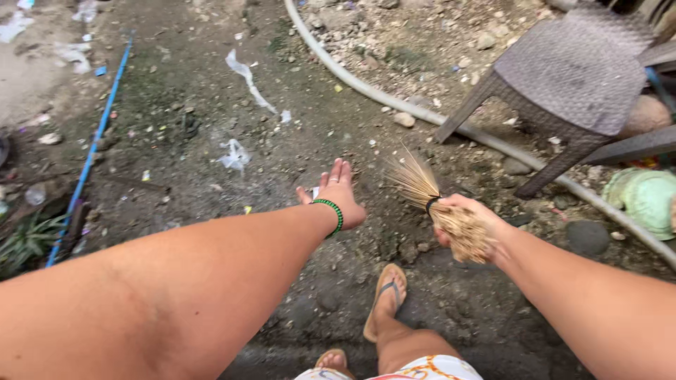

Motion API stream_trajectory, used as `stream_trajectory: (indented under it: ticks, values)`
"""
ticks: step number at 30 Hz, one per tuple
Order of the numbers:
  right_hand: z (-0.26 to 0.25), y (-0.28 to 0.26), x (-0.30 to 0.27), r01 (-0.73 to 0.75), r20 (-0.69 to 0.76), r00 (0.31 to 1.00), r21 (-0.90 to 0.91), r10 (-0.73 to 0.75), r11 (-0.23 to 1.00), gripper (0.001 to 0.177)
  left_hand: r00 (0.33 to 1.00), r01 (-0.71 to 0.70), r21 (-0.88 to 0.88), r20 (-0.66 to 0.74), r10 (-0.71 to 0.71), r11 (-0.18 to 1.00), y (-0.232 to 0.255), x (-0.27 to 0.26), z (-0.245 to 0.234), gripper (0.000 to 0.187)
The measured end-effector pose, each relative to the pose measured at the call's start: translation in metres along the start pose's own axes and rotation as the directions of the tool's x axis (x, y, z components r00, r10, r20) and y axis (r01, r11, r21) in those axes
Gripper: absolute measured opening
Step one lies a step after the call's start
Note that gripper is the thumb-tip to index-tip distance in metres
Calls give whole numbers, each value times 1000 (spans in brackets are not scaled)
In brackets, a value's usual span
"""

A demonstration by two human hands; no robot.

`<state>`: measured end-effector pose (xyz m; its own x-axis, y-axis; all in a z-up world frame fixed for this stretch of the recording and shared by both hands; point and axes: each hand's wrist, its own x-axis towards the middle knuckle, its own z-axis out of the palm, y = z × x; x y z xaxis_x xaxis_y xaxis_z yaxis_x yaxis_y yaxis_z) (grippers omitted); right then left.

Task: The person sweeps debris and dirt from a concrete outdoor area into a drainage channel using a short handheld broom.

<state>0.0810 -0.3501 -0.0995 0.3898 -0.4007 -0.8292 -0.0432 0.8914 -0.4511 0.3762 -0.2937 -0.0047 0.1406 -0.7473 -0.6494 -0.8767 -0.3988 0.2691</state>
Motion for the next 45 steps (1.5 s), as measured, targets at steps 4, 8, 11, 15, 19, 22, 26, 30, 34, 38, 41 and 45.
stream_trajectory:
  ticks: [4,8,11,15,19,22,26,30,34,38,41,45]
  values:
    - [-65,-27,-50,-4,-88,996,15,6,1000,39,1000,6,20,21,-6,1000,39,33,-12,106]
    - [-70,-55,-25,-57,-282,959,-135,17,989,42,999,-29,-12,-20,29,999,67,58,-36,107]
    - [-35,-84,49,-95,-303,950,-45,77,994,31,998,-21,-65,-57,17,998,73,70,-47,105]
    - [-5,-120,90,-50,37,997,-289,63,956,29,999,12,-87,-44,-16,996,66,84,-50,109]
    - [-18,-154,53,-44,90,994,-215,65,976,32,996,63,-90,-53,-68,994,56,109,-56,111]
    - [-23,-173,37,-2,-111,994,-211,-22,977,35,995,64,-108,-75,-73,992,58,136,-65,112]
    - [2,-201,95,-65,-249,968,-178,19,982,34,995,28,-97,-96,-37,995,75,187,-98,112]
    - [2,-245,132,2,-149,988,-190,-31,982,32,996,-34,-53,-80,29,998,101,257,-140,118]
    - [-44,-323,89,27,40,999,-106,-23,994,43,993,-57,-67,-108,50,996,114,308,-190,114]
    - [-83,-387,95,-37,-358,933,-208,-41,977,41,993,-92,-52,-73,88,994,130,354,-236,114]
    - [-77,-406,184,28,-410,907,-174,-98,984,31,990,-111,-75,-101,103,991,123,380,-258,111]
    - [-24,-442,284,30,-298,954,-17,-34,999,37,992,-56,-147,-119,38,988,85,401,-270,105]
